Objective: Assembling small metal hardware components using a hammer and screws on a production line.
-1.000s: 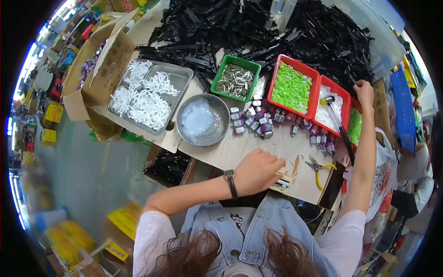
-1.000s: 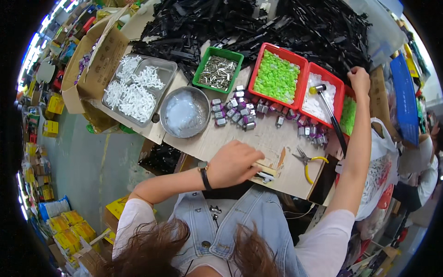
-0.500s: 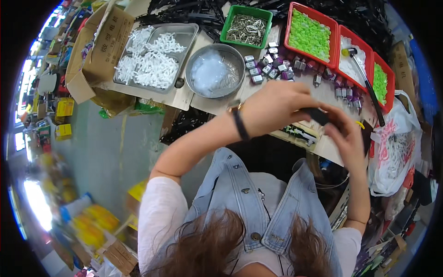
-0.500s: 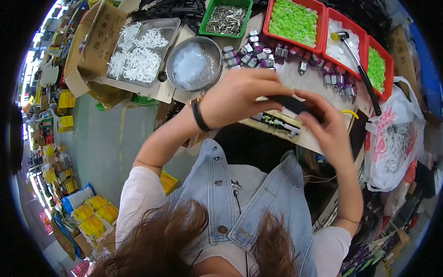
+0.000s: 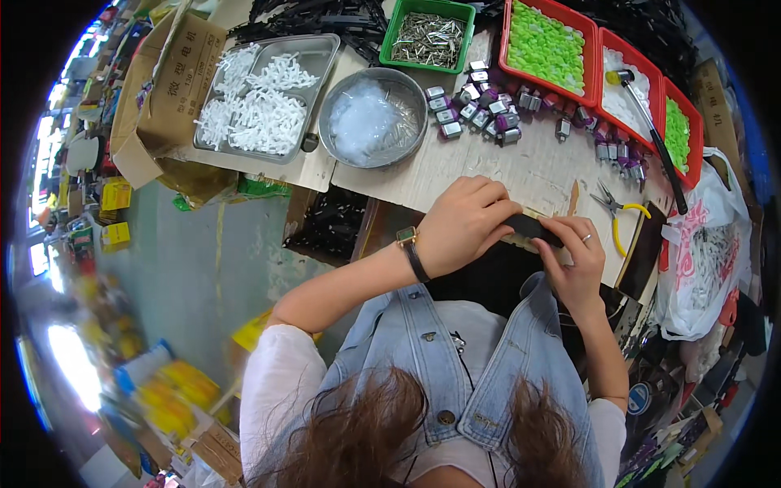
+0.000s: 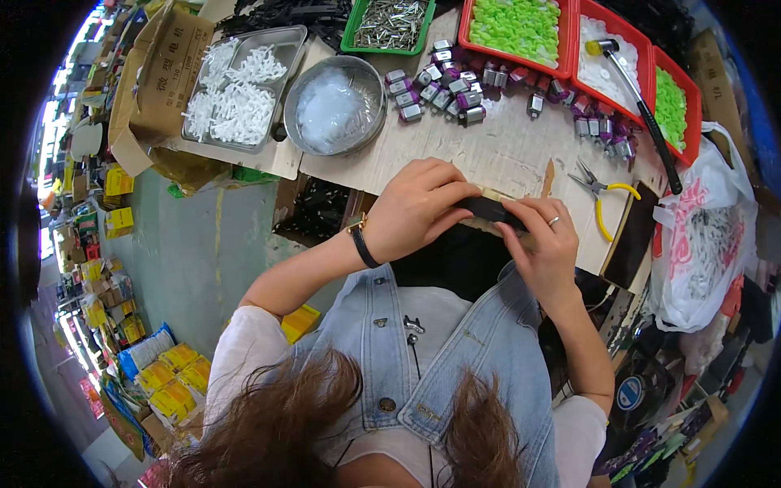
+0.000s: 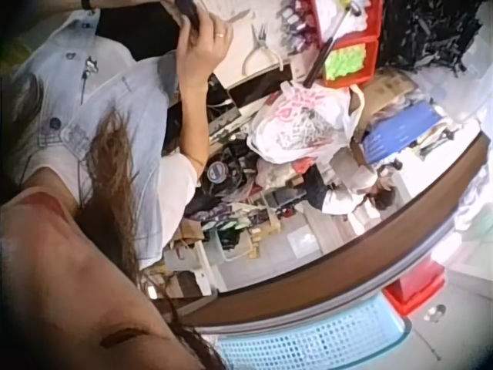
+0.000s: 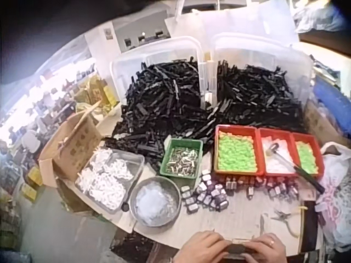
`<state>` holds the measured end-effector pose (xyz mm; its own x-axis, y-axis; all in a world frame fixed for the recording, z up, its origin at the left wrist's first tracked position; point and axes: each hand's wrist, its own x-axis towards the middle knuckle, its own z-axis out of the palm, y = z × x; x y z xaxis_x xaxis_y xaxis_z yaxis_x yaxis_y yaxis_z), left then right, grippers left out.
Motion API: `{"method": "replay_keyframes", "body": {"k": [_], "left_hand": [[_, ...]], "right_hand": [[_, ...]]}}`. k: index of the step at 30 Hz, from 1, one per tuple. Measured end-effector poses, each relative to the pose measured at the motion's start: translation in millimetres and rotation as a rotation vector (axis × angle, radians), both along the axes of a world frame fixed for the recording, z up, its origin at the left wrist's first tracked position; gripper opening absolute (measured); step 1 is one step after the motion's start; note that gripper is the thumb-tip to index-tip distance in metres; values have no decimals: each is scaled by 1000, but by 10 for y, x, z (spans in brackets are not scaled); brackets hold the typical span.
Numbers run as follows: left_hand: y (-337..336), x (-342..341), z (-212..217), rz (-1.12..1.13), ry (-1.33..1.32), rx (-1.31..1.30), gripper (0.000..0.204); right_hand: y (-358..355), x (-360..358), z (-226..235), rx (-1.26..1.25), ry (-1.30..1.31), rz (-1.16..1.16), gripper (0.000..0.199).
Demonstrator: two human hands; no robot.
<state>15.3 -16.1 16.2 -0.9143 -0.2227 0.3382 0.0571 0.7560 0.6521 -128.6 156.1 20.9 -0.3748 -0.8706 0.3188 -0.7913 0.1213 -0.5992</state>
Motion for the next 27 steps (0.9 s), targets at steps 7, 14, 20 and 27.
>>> {"method": "replay_keyframes", "body": {"k": [7,14,20,27], "left_hand": [[94,23,115,25,-113,-143,31],[100,-75,142,-18,-68,-87,32],[246,87,-215,11,45,-285,53],[238,37,-462,26,162,-472,69]], "right_hand": [[-72,-455,190,44,287,65,43],[-38,-2028,215,349,443,-486,45],[214,-1238,483,-151,-18,-442,25],[924,123,474,258,-216,-385,15]]}}
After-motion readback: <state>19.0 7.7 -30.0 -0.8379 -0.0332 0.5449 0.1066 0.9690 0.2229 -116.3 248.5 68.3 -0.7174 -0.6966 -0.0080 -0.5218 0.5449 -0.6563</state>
